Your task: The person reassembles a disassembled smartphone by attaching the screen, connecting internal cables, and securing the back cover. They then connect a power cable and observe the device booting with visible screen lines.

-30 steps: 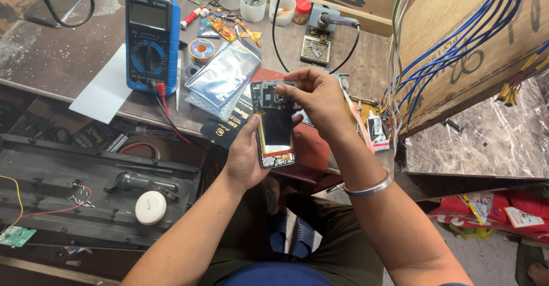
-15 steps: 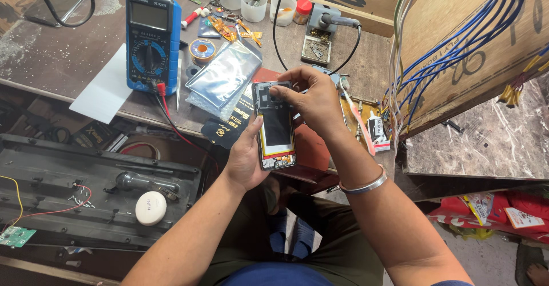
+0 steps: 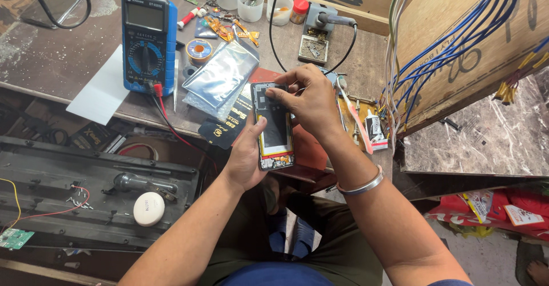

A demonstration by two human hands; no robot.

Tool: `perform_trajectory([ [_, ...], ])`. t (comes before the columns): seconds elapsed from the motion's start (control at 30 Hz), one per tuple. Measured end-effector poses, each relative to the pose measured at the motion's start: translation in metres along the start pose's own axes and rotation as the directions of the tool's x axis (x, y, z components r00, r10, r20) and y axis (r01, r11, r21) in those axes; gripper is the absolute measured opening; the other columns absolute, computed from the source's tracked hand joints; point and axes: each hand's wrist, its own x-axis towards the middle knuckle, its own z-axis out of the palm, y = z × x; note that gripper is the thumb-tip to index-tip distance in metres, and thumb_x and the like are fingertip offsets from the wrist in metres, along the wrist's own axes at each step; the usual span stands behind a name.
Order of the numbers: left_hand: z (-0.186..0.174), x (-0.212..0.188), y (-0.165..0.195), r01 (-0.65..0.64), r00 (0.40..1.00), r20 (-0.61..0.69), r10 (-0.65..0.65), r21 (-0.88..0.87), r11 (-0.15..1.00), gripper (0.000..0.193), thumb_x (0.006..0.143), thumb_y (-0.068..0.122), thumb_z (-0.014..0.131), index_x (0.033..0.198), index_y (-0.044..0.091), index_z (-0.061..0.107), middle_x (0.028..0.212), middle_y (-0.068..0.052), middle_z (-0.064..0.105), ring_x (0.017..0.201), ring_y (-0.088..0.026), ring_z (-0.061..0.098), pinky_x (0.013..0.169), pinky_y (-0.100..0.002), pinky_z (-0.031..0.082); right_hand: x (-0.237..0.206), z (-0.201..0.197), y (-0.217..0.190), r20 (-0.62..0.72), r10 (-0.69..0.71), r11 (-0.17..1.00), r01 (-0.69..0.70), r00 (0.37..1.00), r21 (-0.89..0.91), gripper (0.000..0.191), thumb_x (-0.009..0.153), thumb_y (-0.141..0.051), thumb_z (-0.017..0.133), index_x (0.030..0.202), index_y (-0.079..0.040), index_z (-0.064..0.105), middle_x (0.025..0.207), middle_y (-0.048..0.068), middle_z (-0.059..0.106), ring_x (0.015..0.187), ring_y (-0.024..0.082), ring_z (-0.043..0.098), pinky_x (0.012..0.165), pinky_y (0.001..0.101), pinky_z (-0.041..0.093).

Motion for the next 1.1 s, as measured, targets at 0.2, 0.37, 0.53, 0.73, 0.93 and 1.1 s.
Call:
perform_trajectory([
  [0.2,0.001,0.001,0.0,-0.001,1.0,0.006,0.001,0.092,0.996,0.045,0.111,0.024,0.041,0.153,0.015,0.031,0.136,-0.017,0.059,0.119,-0.027,0.065,0.099,-0.043,0.056,-0.003,-0.001,0.008,-0.044,-0.15,0.987,0.147,0.988,-0.057,0.03,0.075,-0.023,0.095,0.094,-0.006,0.078,0.096,0.003,0.06,0.082,0.011,0.06,0.069,0.0259,0.054],
  [0.37,0.006,0.001,0.002,0.002,0.999,0.04,-0.008,0.148,0.989,0.045,0.11,0.024,0.044,0.152,0.017,0.029,0.136,-0.018,0.058,0.116,-0.027,0.064,0.097,-0.043,0.056,0.005,-0.004,0.016,0.17,0.237,0.876,-0.286,0.956,0.388,0.046,0.073,-0.02,0.091,0.109,-0.006,0.067,0.089,-0.001,0.061,0.072,0.006,0.062,0.053,0.0225,0.052],
  [0.53,0.007,0.002,0.003,-0.027,0.996,0.084,0.011,0.193,0.981,0.043,0.108,0.023,0.045,0.147,0.01,0.031,0.139,-0.018,0.058,0.124,-0.027,0.066,0.104,-0.043,0.056,-0.007,-0.011,0.02,0.416,0.321,0.589,-0.523,0.851,0.616,0.034,0.082,-0.012,0.083,0.111,-0.005,0.067,0.083,-0.001,0.065,0.057,0.004,0.051,0.042,0.0188,0.034],
  [0.73,0.004,0.001,-0.002,-0.059,0.998,0.012,0.058,0.205,0.977,0.036,0.113,0.024,0.043,0.144,0.006,0.038,0.13,-0.019,0.062,0.113,-0.027,0.068,0.095,-0.041,0.059,-0.019,-0.013,0.021,0.489,0.352,0.459,-0.603,0.798,0.653,0.023,0.086,-0.012,0.081,0.105,-0.006,0.069,0.074,-0.002,0.061,0.05,0.001,0.045,0.038,0.018,0.029],
  [0.93,0.012,0.0,-0.004,-0.079,0.997,0.021,0.076,0.266,0.961,0.033,0.112,0.026,0.04,0.139,0.007,0.04,0.125,-0.022,0.065,0.107,-0.028,0.071,0.087,-0.042,0.063,-0.025,-0.013,0.023,0.495,0.311,0.407,-0.584,0.811,0.702,0.02,0.095,-0.017,0.076,0.105,-0.003,0.067,0.079,0.0,0.064,0.053,0.002,0.047,0.04,0.0185,0.031],
  [1.1,0.019,-0.002,-0.002,-0.073,0.997,0.021,0.07,0.235,0.969,0.032,0.111,0.027,0.039,0.137,0.009,0.039,0.125,-0.021,0.064,0.107,-0.03,0.071,0.087,-0.044,0.064,-0.034,-0.024,0.022,0.508,0.216,0.378,-0.551,0.834,0.744,0.039,0.097,-0.026,0.064,0.125,0.002,0.067,0.087,0.003,0.068,0.065,0.006,0.056,0.049,0.0215,0.042],
])
